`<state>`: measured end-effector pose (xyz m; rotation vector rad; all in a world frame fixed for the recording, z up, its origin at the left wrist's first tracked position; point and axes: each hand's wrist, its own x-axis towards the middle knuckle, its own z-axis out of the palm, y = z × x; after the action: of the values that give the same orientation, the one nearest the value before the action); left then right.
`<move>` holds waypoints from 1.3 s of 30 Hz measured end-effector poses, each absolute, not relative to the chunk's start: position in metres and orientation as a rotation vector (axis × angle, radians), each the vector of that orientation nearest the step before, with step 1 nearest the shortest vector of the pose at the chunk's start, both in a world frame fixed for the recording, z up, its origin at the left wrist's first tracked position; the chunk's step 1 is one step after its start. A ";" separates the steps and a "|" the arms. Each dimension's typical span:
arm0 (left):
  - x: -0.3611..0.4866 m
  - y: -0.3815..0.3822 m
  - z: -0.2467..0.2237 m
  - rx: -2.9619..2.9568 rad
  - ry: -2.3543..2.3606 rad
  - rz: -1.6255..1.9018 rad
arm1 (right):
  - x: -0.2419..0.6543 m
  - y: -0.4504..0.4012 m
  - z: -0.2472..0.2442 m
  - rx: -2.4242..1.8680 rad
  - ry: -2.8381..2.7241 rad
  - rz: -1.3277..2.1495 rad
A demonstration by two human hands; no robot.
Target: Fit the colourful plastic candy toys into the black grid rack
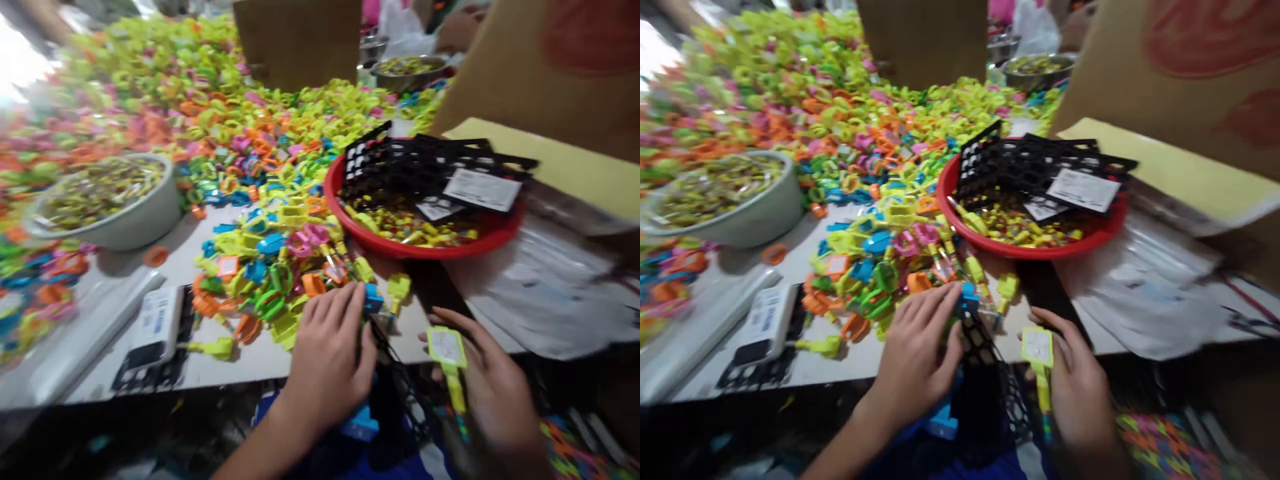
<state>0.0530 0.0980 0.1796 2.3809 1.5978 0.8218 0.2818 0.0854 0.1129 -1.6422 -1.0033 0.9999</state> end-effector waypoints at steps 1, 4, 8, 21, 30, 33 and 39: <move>0.054 0.098 0.179 2.359 1.603 0.828 | 0.272 0.086 0.107 -1.622 -0.959 0.990; 0.055 0.098 0.178 2.320 1.620 0.846 | 0.235 0.087 0.099 -1.524 -0.951 0.942; 0.054 0.097 0.176 2.325 1.608 0.874 | 0.202 0.090 0.113 -1.282 -0.864 1.104; 0.048 0.097 0.174 2.411 1.611 0.907 | 0.207 0.072 0.078 -1.417 -1.177 1.060; 0.046 0.100 0.175 2.505 1.578 0.857 | 0.230 0.086 0.106 -1.330 -0.983 1.208; 0.046 0.100 0.175 2.504 1.578 0.840 | 0.227 0.087 0.098 -1.383 -1.034 1.215; 0.043 0.099 0.176 2.481 1.575 0.775 | 0.223 0.090 0.090 -1.501 -1.695 0.804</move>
<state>0.0433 0.0988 0.1758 2.4809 1.5750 0.7753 0.2228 0.0896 0.0902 -1.5011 -1.6952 0.8040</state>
